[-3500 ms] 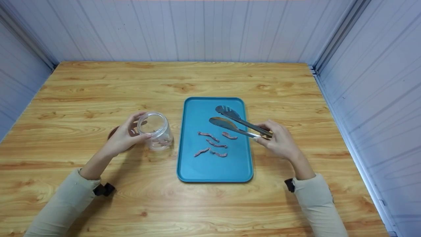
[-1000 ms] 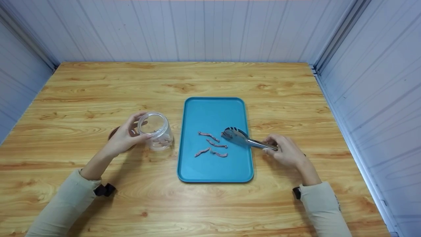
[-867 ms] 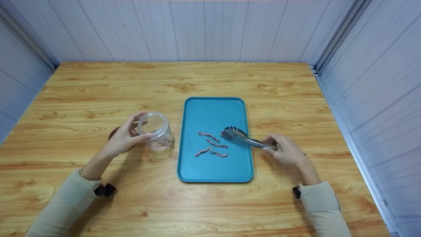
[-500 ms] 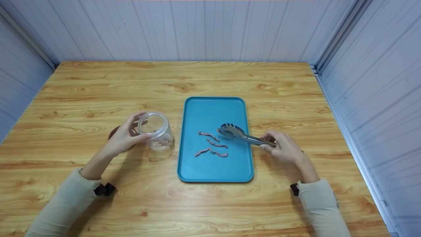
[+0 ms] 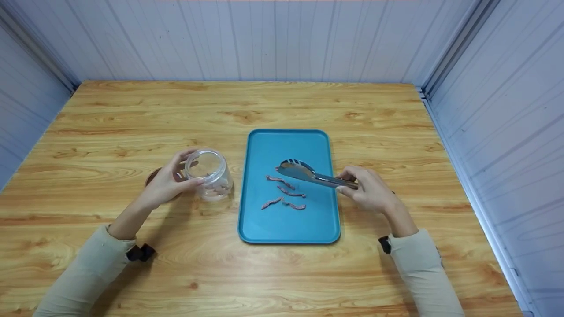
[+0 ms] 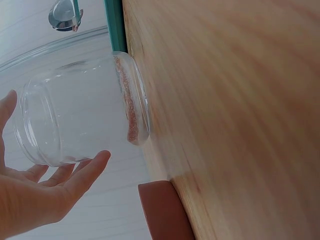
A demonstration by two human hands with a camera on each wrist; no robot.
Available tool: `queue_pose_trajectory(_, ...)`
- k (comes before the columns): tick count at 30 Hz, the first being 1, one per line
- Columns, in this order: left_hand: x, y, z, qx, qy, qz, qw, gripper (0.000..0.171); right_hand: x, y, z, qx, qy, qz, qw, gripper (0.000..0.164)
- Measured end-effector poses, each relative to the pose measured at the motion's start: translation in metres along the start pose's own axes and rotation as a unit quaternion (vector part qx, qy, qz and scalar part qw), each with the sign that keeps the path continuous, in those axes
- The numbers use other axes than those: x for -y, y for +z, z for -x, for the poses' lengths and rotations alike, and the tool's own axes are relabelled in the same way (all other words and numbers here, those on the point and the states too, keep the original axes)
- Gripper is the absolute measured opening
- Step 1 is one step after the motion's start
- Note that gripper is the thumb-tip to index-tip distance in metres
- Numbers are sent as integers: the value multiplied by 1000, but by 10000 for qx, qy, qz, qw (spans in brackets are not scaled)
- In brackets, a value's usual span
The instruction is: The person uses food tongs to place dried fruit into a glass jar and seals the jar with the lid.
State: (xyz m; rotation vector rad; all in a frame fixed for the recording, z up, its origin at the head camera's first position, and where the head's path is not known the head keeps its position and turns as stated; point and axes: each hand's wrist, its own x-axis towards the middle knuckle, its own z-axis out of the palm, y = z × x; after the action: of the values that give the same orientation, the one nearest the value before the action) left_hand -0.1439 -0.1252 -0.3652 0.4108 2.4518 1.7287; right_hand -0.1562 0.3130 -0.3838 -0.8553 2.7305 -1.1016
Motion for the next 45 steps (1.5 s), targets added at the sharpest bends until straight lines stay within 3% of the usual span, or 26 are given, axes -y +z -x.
queue_pose_trajectory(18,1,1,-1,-35,96,90,9999,68,31,0,-32,78,-391,-91,9992,14)
queue_pose_trajectory(45,0,-1,0,21,-41,-84,10000,69,72,13,-77,5,-1556,16,9878,18)
